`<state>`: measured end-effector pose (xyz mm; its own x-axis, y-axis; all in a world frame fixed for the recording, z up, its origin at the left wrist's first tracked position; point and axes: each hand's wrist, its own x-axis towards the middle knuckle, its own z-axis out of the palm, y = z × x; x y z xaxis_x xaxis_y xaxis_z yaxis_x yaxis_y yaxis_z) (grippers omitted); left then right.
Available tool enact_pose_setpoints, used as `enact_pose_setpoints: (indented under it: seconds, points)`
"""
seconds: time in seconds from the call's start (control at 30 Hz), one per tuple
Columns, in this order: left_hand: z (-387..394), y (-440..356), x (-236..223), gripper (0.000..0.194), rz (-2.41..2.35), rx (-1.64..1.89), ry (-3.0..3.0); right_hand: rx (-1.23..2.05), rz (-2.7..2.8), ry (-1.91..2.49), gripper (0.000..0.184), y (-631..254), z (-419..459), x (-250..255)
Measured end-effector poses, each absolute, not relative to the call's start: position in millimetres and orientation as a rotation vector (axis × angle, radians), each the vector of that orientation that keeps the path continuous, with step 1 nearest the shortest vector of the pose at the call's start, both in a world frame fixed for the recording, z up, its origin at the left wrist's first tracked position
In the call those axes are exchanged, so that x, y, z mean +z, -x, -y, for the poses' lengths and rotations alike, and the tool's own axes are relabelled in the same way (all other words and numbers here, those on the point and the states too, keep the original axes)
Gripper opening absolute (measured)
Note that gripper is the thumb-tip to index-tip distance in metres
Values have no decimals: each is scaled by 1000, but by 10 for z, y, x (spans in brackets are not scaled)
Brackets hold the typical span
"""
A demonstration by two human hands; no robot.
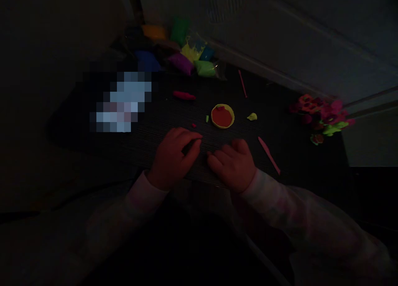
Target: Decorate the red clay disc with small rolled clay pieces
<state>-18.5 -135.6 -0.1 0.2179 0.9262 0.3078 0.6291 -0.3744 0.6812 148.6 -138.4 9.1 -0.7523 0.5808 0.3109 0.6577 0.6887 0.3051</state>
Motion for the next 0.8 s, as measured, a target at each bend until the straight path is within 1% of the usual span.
enact_pose_setpoints:
  seconds: [0.2,0.37,0.53,0.67,0.8]
  points:
    - [1360,183,-17,16,-1453,984,-2071,-608,2697,1051,22,-1498,1295,85]
    - [1360,178,-17,16,-1456,988,-2054,-580,2721,985,23,-1479,1305,68]
    - [1360,176,-10,18,-1448,983,-2070,-602,2677,1060,23,-1483,1285,66]
    - [1356,179,-13,17,-1448,985,-2076,-572,2720,1007,23,-1453,1306,75]
    - [1355,181,-7,18,-1452,982,-2073,-593,2692,1077,24,-1437,1296,81]
